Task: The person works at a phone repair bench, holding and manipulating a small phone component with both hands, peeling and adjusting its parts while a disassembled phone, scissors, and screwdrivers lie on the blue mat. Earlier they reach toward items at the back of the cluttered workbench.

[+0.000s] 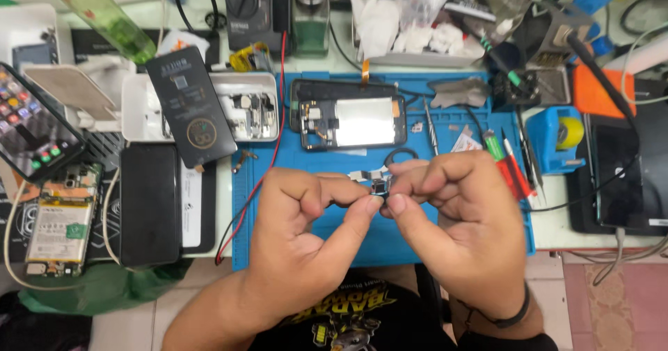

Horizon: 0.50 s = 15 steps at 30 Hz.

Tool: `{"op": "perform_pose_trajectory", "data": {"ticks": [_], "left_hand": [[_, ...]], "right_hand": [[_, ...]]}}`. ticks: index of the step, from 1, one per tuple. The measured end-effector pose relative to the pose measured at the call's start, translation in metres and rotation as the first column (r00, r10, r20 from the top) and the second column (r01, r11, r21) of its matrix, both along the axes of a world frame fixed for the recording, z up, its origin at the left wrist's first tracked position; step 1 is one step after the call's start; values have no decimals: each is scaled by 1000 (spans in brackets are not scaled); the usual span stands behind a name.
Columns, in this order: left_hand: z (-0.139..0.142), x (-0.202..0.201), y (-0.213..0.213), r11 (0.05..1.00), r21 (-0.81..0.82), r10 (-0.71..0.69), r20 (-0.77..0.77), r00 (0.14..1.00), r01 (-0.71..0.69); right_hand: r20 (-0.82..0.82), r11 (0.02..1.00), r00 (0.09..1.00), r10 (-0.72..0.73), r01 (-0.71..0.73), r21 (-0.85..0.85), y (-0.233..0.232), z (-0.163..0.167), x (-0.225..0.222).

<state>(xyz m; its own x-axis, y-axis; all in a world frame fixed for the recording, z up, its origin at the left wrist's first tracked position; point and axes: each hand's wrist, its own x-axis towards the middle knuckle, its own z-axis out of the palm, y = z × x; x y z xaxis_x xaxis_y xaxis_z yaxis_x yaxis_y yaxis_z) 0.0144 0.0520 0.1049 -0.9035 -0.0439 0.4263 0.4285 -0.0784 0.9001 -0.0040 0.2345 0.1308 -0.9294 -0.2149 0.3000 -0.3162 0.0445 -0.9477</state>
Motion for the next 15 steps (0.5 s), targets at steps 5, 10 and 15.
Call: {"op": "perform_pose_trajectory", "data": {"ticks": [5,10,15], "left_hand": [[9,3,-2,995,-100,9,-74,997,-17],[11,4,-1,998,-52,-41,-35,999,39],[9,6,-1,993,45,-114,8,994,113]], "right_hand": [[-53,997,998,-28,32,72,-2,3,4],[-50,996,998,-46,50,72,-1,5,8],[8,997,998,-69,68,21,-1,5,14]]}}
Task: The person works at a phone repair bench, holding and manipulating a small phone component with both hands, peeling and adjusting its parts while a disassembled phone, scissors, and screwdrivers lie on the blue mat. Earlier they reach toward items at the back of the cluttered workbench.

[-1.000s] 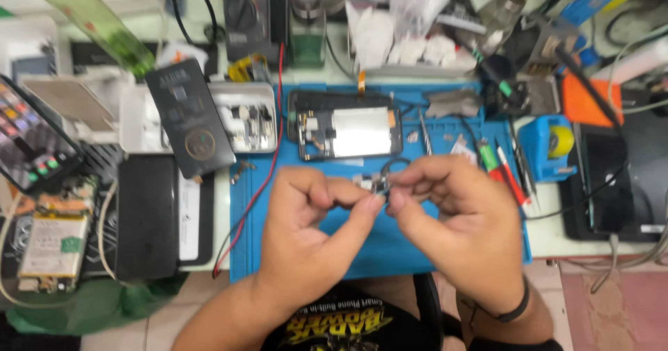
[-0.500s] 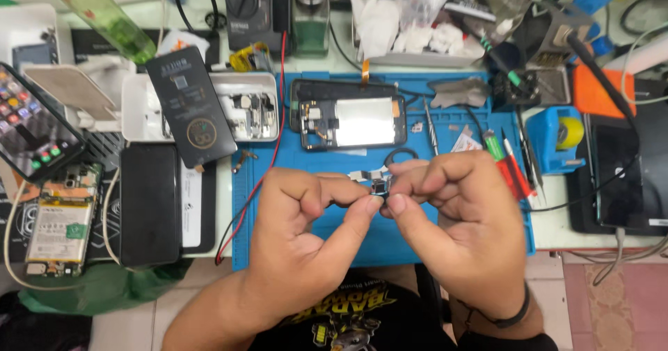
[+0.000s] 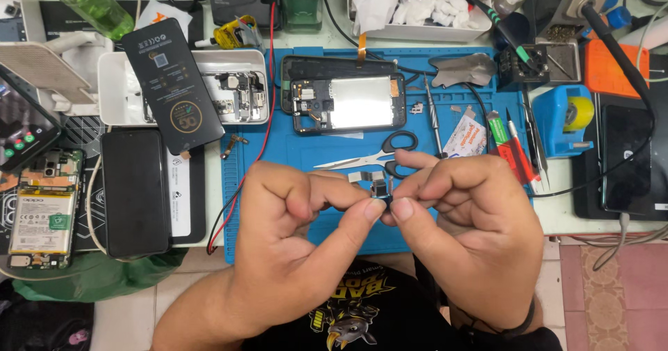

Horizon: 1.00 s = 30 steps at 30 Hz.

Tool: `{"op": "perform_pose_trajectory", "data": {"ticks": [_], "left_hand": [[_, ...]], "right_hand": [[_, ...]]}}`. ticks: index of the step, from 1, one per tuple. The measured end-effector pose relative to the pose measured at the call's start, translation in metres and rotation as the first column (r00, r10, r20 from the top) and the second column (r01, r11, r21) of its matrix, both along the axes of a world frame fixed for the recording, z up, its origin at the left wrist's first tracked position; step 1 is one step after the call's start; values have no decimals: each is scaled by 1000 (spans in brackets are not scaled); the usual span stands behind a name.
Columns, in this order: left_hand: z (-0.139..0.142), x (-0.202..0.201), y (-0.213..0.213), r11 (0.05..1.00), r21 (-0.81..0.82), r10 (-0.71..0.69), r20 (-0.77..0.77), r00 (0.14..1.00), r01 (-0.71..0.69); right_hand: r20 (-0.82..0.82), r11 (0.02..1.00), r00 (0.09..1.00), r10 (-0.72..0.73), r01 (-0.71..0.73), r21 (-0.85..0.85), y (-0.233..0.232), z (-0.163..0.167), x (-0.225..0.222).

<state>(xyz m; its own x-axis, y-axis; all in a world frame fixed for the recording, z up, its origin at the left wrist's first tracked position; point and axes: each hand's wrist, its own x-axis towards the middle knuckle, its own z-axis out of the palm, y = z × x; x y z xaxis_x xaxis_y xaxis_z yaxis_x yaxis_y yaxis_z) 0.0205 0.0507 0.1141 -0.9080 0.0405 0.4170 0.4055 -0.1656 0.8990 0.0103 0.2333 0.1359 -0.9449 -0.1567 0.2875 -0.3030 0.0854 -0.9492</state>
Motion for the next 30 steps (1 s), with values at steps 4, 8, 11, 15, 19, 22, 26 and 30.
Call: {"op": "perform_pose_trajectory", "data": {"ticks": [4,8,11,15,19,22,26,30], "left_hand": [[-3,2,0,996,83,-49,59,997,44],[-6,3,-2,989,130,-71,59,996,63],[-7,3,-3,986,149,-83,55,995,74],[-7,4,-4,993,106,-64,48,997,59],[-8,5,-3,1000,17,-7,9,1000,7],[-10,5,-3,999,-43,30,-31,999,-31],[-13,6,-4,996,-76,33,-55,998,-38],[-15,7,-5,994,-99,36,-75,996,-44]], "right_hand": [[50,999,998,-27,28,-17,-2,-1,3],[37,999,998,-45,46,-12,-6,-2,8],[18,1000,999,-30,31,-5,-6,-3,8],[0,999,1000,-6,6,41,-5,-3,7],[-27,995,1000,4,-1,102,-3,-5,7],[-85,991,996,29,-17,134,-3,-7,5],[-120,984,992,37,-15,178,-3,-9,7],[-105,988,994,22,-6,154,-4,-10,8]]}}
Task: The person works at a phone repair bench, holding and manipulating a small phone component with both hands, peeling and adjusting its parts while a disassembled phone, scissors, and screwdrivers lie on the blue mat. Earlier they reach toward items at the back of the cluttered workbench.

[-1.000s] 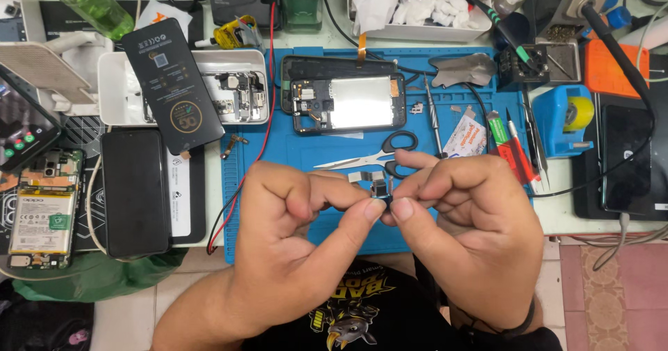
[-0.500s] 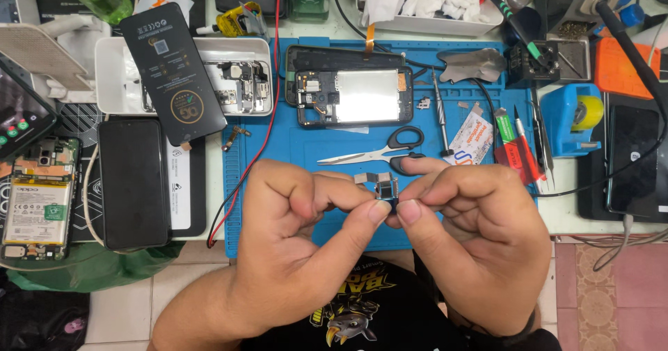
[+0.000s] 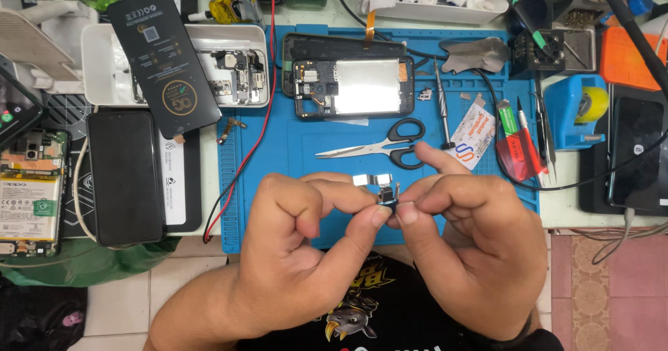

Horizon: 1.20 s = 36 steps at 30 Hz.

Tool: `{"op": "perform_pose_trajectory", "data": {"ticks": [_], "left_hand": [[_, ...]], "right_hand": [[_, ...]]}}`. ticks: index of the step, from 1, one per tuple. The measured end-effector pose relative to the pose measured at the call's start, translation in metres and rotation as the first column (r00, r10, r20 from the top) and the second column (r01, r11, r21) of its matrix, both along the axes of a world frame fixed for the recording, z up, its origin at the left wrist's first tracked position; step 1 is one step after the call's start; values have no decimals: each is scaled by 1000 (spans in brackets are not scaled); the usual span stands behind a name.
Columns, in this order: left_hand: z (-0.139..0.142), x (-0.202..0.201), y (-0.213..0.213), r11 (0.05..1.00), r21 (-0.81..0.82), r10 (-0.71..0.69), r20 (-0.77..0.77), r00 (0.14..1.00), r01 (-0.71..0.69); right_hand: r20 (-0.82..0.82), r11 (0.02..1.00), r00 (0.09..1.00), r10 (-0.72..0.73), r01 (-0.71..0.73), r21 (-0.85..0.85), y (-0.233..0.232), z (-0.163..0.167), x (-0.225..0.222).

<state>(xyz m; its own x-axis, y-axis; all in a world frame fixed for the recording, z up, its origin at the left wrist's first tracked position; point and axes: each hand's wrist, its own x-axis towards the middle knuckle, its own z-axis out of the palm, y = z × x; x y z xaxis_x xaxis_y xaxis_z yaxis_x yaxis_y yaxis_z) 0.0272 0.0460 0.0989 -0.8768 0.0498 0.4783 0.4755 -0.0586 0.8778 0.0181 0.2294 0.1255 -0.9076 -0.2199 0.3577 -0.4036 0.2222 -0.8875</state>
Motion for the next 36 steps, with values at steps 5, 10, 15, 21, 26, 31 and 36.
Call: {"op": "perform_pose_trajectory", "data": {"ticks": [5,10,15,21,26,31,36], "left_hand": [[-3,-1,2,1000,17,0,6,1000,0],[-5,-1,2,996,82,-48,43,998,44],[-7,0,-5,990,95,-116,174,978,100],[-10,-4,-10,975,146,-199,244,949,167],[-9,-5,-11,965,147,-252,277,927,219],[-10,-4,-12,968,97,-250,234,940,233],[-12,-1,-13,974,61,-226,230,947,218]], "right_hand": [[58,1000,998,-13,14,-9,1,0,1],[184,991,982,-34,57,-117,-3,0,5],[442,996,895,-49,78,-48,17,1,-9],[418,986,905,81,-135,100,30,-4,-18],[364,978,928,83,-146,148,31,-3,-20],[342,974,937,71,-140,180,30,-5,-17],[349,974,936,39,-114,197,27,-4,-15]]}}
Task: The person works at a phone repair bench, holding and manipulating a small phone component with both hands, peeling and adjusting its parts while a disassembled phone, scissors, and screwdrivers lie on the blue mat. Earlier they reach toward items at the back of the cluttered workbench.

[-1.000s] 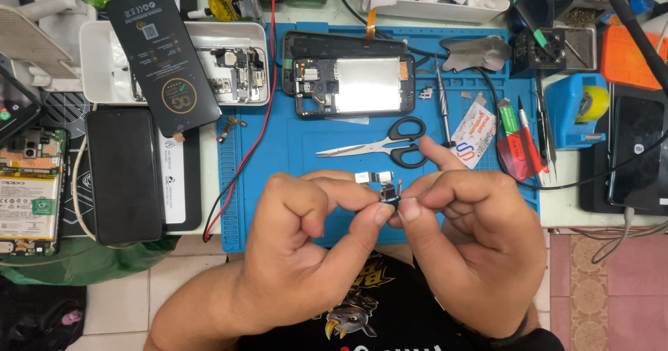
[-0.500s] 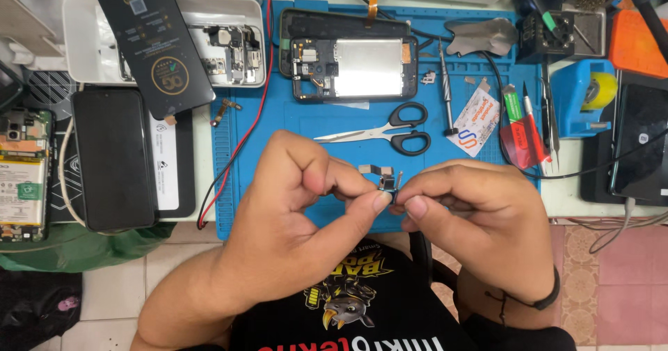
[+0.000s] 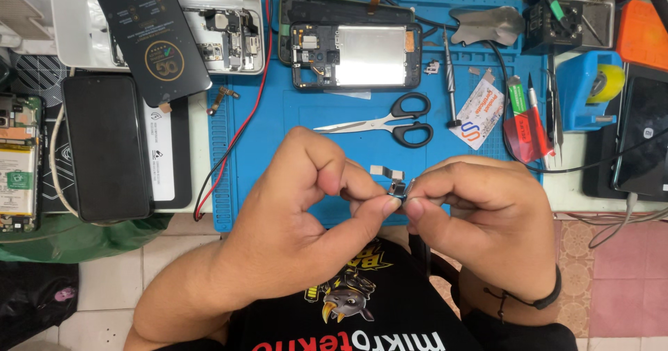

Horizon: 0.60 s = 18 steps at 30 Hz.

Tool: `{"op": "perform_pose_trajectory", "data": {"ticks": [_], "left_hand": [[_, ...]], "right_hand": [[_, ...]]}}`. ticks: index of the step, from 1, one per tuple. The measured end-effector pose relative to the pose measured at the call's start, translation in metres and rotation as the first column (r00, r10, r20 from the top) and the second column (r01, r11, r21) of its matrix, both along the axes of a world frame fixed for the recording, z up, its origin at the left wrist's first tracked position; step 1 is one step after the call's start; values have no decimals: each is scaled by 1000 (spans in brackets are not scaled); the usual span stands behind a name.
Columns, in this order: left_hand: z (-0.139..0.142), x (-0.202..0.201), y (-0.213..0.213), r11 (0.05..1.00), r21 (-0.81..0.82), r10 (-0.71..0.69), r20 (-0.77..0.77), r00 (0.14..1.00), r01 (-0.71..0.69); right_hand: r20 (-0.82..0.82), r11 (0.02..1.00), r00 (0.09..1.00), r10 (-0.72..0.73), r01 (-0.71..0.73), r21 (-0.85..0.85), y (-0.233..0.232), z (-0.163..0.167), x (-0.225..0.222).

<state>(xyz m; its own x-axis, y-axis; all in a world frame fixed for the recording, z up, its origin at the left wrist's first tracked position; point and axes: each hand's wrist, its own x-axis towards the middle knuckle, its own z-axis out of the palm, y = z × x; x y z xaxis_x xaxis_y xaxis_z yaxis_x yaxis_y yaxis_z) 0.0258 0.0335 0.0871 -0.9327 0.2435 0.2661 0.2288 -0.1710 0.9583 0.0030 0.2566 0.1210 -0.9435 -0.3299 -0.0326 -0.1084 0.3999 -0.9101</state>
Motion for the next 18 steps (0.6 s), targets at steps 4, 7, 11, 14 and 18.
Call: {"op": "perform_pose_trajectory", "data": {"ticks": [4,7,11,14,18], "left_hand": [[-1,1,0,999,-25,21,-18,1000,-22],[-2,2,2,997,-59,48,-58,997,-52],[-2,4,2,983,-144,98,-110,989,-114],[-3,5,1,983,-150,97,-89,991,-110],[-6,4,1,992,-96,80,-47,996,-85]], "right_hand": [[-19,1000,1000,-10,10,14,-3,-1,2],[-45,999,999,-13,15,38,-5,-2,3],[-73,999,997,-17,20,34,-7,-2,5],[-92,998,996,3,3,65,-7,-2,3],[-122,993,992,30,-16,116,-8,-3,0]]}}
